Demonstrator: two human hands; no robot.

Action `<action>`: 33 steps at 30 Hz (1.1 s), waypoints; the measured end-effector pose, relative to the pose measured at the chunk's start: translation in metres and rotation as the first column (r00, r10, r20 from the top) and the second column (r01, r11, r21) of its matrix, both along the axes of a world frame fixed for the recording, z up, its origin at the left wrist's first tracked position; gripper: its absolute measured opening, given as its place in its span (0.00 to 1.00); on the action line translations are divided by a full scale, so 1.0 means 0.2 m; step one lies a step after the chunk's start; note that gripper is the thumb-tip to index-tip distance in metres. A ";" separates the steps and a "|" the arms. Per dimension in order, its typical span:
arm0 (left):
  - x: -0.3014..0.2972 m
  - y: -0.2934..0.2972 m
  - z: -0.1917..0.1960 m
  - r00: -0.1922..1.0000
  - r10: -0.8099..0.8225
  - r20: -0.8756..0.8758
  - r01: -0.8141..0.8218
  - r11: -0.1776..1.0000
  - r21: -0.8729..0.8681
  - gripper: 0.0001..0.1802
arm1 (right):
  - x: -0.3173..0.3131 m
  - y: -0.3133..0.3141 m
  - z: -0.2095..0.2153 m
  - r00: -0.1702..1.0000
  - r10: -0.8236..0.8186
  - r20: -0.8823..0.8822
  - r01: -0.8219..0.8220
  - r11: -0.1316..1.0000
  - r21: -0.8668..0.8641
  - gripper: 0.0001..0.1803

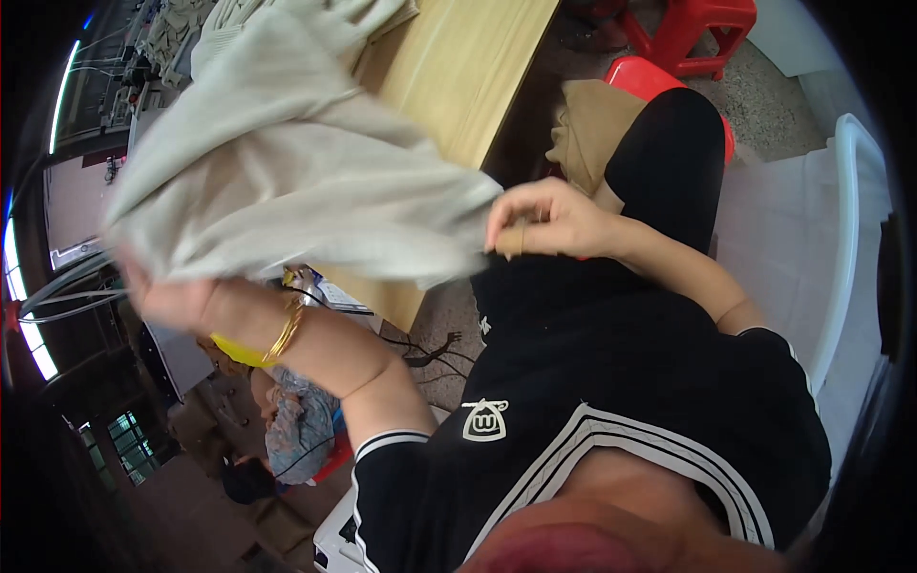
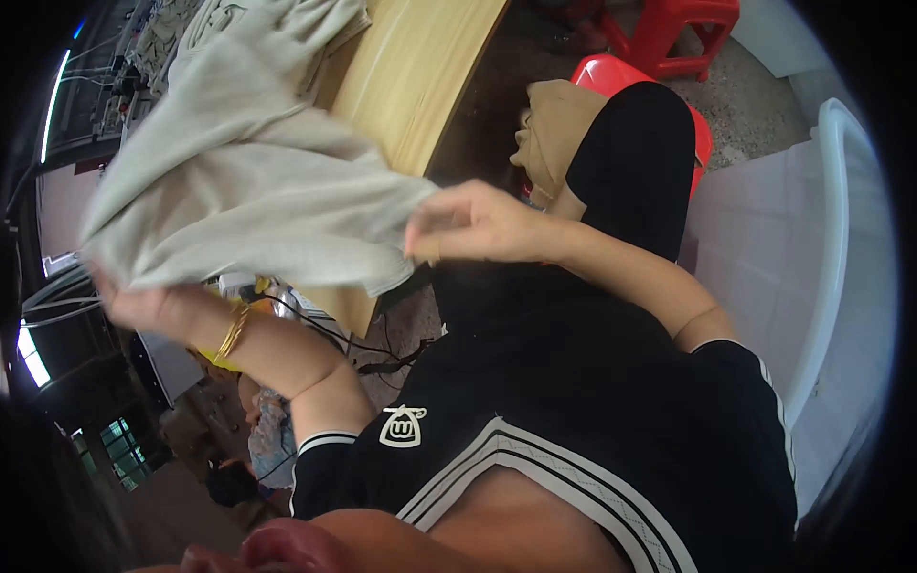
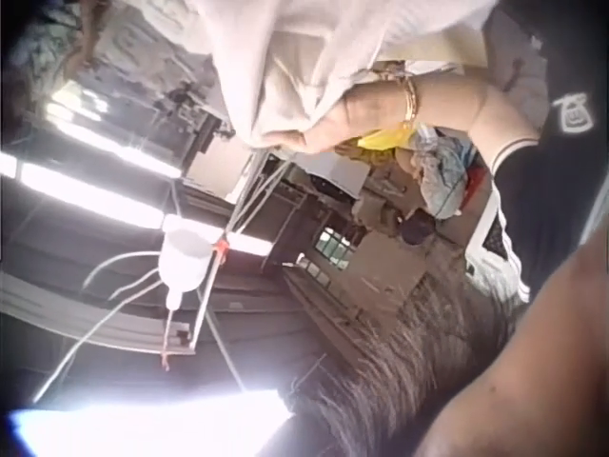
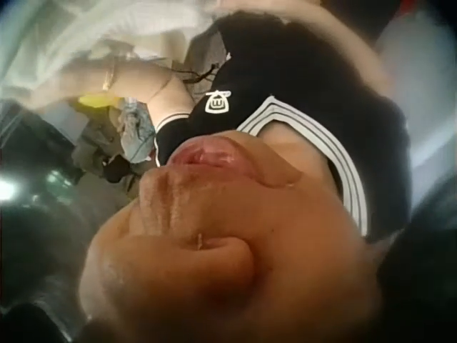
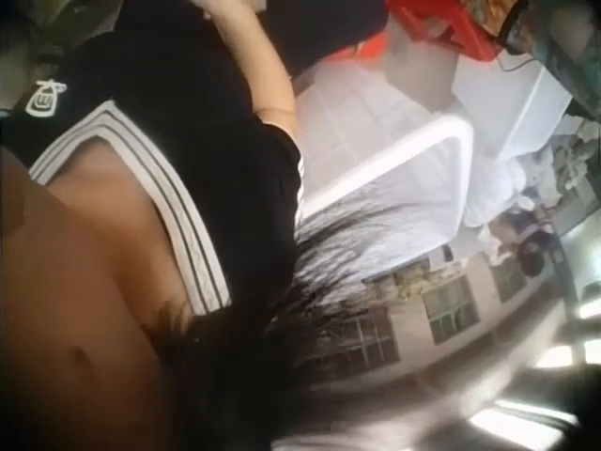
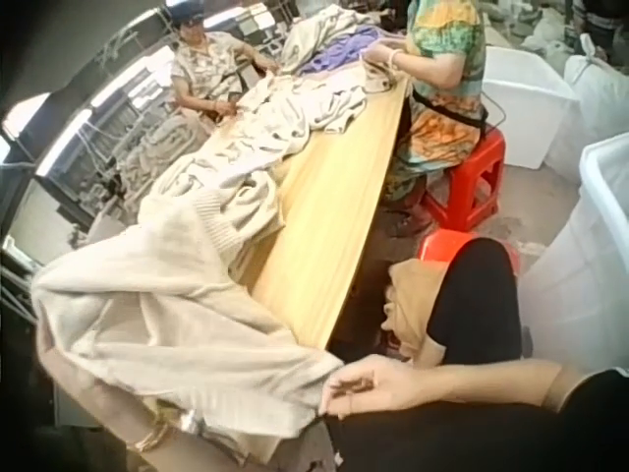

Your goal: Trimming loose threads from white knitted sweaters using small hand nippers.

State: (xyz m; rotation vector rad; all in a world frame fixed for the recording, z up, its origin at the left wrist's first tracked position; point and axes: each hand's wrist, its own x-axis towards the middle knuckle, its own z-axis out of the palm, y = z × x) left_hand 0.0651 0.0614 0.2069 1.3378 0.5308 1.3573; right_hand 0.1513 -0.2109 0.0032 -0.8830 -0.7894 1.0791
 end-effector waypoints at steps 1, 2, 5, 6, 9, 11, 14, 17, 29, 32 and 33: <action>-0.05 -0.11 0.03 0.998 0.060 0.028 -0.066 0.919 0.390 0.30 | 0.04 -0.02 0.04 0.998 -0.010 -0.057 0.001 0.989 -0.150 0.11; -0.09 -0.12 0.06 0.997 0.071 0.027 -0.076 0.917 0.391 0.30 | 0.04 -0.01 0.04 0.988 -0.133 -0.072 0.128 0.989 -0.070 0.11; -0.16 -0.08 0.10 0.861 -0.305 -0.406 0.491 0.706 0.510 0.24 | 0.12 -0.02 0.00 0.940 -0.316 -0.132 0.307 0.948 -0.082 0.15; -0.19 -0.06 0.11 0.744 -0.383 -0.548 0.654 0.587 0.477 0.22 | 0.14 -0.04 -0.05 0.927 -0.348 -0.142 0.341 0.937 -0.075 0.16; -0.25 -0.04 0.07 0.207 -0.487 -0.848 0.977 0.143 0.156 0.18 | 0.16 -0.09 -0.10 0.857 -0.489 -0.161 0.444 0.861 -0.249 0.20; -0.19 -0.14 -0.19 -0.020 -0.425 -0.905 0.962 0.240 -0.134 0.22 | 0.18 -0.09 -0.29 0.858 -0.489 -0.161 0.423 0.848 -0.320 0.20; -0.19 -0.12 -0.68 -0.175 -0.571 -0.802 0.825 0.360 -0.436 0.21 | 0.18 -0.11 -0.28 0.846 -0.502 -0.177 0.420 0.834 -0.358 0.19; -0.22 -0.21 -0.71 -0.122 -0.683 -0.720 0.807 0.354 -0.472 0.18 | 0.19 -0.13 -0.35 0.879 -0.435 -0.198 0.335 0.856 -0.393 0.22; -0.31 -0.32 -0.68 -0.087 -0.107 -0.990 0.682 0.719 -0.137 0.27 | 0.19 0.28 0.00 0.922 -0.347 -0.172 0.355 0.935 0.017 0.12; -0.40 -0.07 -0.61 -0.020 -0.355 -0.935 0.540 0.783 -0.309 0.16 | 0.35 0.41 0.22 0.962 -0.271 0.006 0.270 0.955 -0.126 0.08; -0.41 0.08 -0.57 0.088 -0.353 -0.931 0.543 0.801 -0.252 0.13 | 0.42 0.50 0.27 0.965 -0.261 -0.004 0.260 0.965 -0.033 0.09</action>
